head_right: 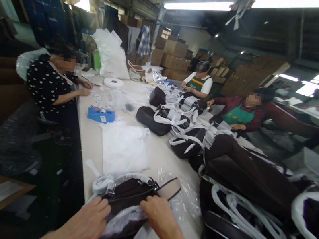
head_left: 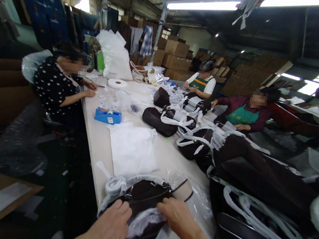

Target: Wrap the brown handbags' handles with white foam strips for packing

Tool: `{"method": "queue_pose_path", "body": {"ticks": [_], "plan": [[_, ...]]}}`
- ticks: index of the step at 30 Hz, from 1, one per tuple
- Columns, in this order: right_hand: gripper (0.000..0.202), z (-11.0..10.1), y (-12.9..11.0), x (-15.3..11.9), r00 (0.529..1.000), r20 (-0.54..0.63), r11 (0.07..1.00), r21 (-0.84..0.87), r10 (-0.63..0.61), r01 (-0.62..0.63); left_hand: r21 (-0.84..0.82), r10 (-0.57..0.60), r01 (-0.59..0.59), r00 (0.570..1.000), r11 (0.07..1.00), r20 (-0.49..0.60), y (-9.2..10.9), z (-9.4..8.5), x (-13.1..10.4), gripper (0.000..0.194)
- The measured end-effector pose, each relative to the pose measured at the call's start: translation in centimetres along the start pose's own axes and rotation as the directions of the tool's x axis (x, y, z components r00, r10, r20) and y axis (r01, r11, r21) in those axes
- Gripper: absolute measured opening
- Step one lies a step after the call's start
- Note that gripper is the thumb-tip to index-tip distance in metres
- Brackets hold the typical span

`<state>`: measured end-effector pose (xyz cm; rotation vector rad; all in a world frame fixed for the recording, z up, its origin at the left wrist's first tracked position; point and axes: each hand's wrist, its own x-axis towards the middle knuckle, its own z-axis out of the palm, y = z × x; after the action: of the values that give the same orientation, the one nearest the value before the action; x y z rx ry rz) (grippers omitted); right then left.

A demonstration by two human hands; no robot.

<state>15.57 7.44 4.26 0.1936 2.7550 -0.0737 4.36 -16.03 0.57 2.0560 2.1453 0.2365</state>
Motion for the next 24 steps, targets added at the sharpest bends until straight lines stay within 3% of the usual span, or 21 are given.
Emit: {"method": "queue_pose_path", "body": {"ticks": [2, 6, 8, 11, 14, 16, 17, 18, 20, 21, 24], "plan": [[0.029, 0.3, -0.1, 1.1, 0.999, -0.033, 1.0, -0.013, 0.012, -0.012, 0.064, -0.004, -0.001, 0.997, 0.998, 0.082, 0.9, -0.4, 0.7, 0.017], [0.032, 2.4, -0.1, 4.0, 0.99, -0.068, 0.992, -0.029, 0.12, -0.122, 0.081, -0.195, 0.181, 0.955, 0.98, 0.223, 3.1, -0.4, 2.3, 0.02], [0.034, 3.9, 0.0, 4.7, 0.987, -0.051, 0.988, -0.031, 0.152, -0.154, 0.073, -0.273, 0.263, 0.92, 0.962, 0.281, 3.4, -0.2, 3.0, 0.026], [0.041, 5.4, 0.3, 4.4, 0.989, -0.039, 0.989, -0.024, 0.142, -0.143, 0.08, -0.353, 0.344, 0.893, 0.935, 0.279, 2.8, -1.3, 3.3, 0.037], [0.051, 4.8, 0.3, 2.8, 0.992, -0.055, 0.993, -0.003, 0.114, -0.114, -0.139, -0.272, 0.321, 0.919, 0.937, 0.286, 1.2, -3.8, 2.5, 0.022], [0.052, 3.7, -0.3, 1.4, 0.992, -0.1, 0.997, 0.028, 0.076, -0.073, -0.43, -0.247, 0.364, 0.92, 0.826, 0.305, -0.7, -5.2, 1.8, 0.023], [0.051, 3.2, -0.8, 0.8, 0.991, -0.129, 0.998, 0.053, 0.038, -0.031, -0.539, -0.306, 0.427, 0.903, 0.726, 0.303, -2.0, -5.5, 1.6, 0.025], [0.051, 2.7, -1.4, 0.3, 0.987, -0.158, 0.996, 0.085, -0.012, 0.026, -0.595, -0.409, 0.511, 0.858, 0.62, 0.311, -3.4, -5.3, 1.5, 0.029], [0.06, 2.4, -2.7, -0.4, 0.971, -0.214, 0.979, 0.143, -0.112, 0.144, -0.516, -0.686, 0.706, 0.673, 0.485, 0.275, -6.6, -3.6, 1.8, 0.029], [0.068, 2.6, -3.3, -0.5, 0.959, -0.244, 0.972, 0.15, -0.143, 0.183, -0.474, -0.743, 0.761, 0.608, 0.443, 0.281, -8.0, -2.3, 2.0, 0.023], [0.074, 4.1, -4.7, -0.2, 0.912, -0.382, 0.982, 0.049, -0.15, 0.182, -0.413, -0.811, 0.852, 0.473, 0.322, 0.344, -11.2, 2.1, 3.1, 0.027]]}}
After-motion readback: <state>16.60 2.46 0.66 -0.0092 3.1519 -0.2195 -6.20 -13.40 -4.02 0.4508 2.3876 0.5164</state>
